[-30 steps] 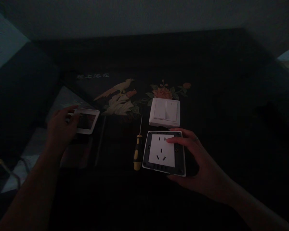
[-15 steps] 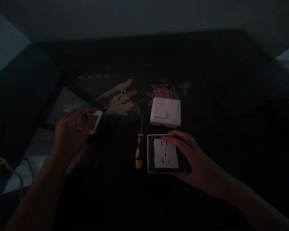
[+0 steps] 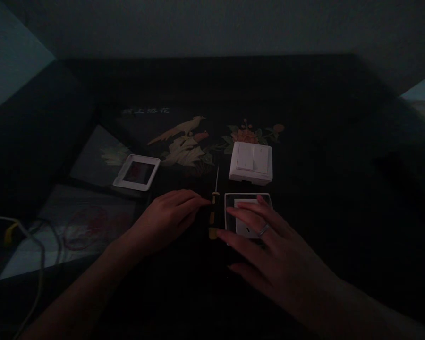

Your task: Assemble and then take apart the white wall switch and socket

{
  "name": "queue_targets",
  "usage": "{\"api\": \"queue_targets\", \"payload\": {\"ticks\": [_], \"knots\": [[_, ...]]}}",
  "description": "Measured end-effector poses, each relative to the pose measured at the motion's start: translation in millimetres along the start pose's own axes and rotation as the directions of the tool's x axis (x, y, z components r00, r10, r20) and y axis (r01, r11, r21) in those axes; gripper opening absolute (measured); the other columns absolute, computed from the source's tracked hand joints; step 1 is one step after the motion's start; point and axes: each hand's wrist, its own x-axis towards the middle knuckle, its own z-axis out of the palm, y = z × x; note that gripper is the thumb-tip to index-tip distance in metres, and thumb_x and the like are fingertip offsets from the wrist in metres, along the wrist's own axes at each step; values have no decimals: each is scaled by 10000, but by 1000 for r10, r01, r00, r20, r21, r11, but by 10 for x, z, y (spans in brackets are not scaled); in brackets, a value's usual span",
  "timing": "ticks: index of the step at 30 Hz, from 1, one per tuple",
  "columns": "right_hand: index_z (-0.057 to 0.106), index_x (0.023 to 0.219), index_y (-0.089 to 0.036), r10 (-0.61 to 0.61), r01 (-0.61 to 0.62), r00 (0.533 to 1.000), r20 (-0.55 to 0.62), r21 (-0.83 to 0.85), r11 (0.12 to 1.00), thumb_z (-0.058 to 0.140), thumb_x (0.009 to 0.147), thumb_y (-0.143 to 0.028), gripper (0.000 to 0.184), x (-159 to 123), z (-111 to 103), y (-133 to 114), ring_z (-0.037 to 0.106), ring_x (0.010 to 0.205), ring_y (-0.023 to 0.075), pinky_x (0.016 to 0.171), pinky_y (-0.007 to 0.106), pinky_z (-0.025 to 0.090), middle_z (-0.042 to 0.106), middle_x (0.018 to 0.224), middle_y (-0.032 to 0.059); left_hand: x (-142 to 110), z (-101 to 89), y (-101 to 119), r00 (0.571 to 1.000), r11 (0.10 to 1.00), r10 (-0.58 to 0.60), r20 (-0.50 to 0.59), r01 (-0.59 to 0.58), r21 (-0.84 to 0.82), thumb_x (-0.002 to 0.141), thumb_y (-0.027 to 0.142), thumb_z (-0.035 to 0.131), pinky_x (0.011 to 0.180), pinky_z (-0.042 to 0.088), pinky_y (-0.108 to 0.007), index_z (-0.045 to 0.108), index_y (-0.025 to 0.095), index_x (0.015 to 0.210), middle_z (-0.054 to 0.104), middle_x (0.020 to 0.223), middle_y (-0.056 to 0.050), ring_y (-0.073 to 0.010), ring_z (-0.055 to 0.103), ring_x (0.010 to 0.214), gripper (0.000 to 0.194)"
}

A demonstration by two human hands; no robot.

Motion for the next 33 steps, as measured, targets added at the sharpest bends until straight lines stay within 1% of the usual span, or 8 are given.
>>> {"api": "queue_targets", "payload": {"ticks": [5,11,16,21,25,28,30,33], "knots": [[734,1105,-131,-84,94,995,45,-312,945,566,922,-160,250,268,254,-279,704,1061,356,1004,564,550,730,1202,180,-14,8,-61,1000,995,6,11,-7,100,944,112,482,779,569,-308,659,174,1140,736,1044,-76,-204,707,896,271],[743,1079,-84,-57,119,987,150,-443,889,610,894,-181,248,426,409,-352,730,956,340,992,540,551,738,1143,226,4,-22,-85,999,992,-51,4,50,116,935,94,497,784,577,-327,667,165,1138,736,1042,-80,-211,708,899,274],[734,966,-88,-91,138,987,134,-405,904,570,887,-74,182,502,463,-336,732,857,290,851,470,603,764,1019,193,11,-29,-78,996,991,-89,2,88,96,925,97,525,781,569,-319,675,178,1124,742,1044,-66,-210,710,899,262],[688,974,-170,-267,295,955,130,-314,902,525,935,-108,178,541,380,-274,708,827,221,655,337,583,767,1047,94,1,-44,-173,978,979,-188,-96,195,66,939,125,472,764,557,-289,688,194,1097,747,1016,-51,-191,716,885,277],[623,1020,-186,-439,429,891,-114,-105,897,461,993,-148,168,502,127,-147,715,801,182,607,295,561,768,1081,83,-6,-58,-289,941,960,-274,-198,278,-9,960,190,454,756,552,-289,679,209,1114,747,998,-40,-189,719,879,273],[558,1124,-216,-254,318,929,-270,227,920,504,968,-125,189,401,-171,8,727,939,154,751,268,589,751,1149,55,2,-60,-306,907,949,-315,-281,301,-93,960,195,458,722,547,-278,668,201,1112,734,883,-26,-168,703,776,259],[545,1150,-268,86,97,927,-365,455,885,596,916,-137,273,325,-386,149,718,952,154,759,279,590,736,1122,10,28,-59,-246,886,945,-326,-330,292,-147,959,175,460,693,541,-266,658,188,1104,716,837,-22,-152,681,719,246],[563,1084,-293,467,109,724,-508,753,649,583,896,-132,248,272,-669,435,661,649,132,499,256,521,724,930,-25,119,-42,-40,885,954,-285,-367,224,-200,944,134,470,732,549,-272,664,188,1032,710,860,-29,-150,679,768,220]]}}
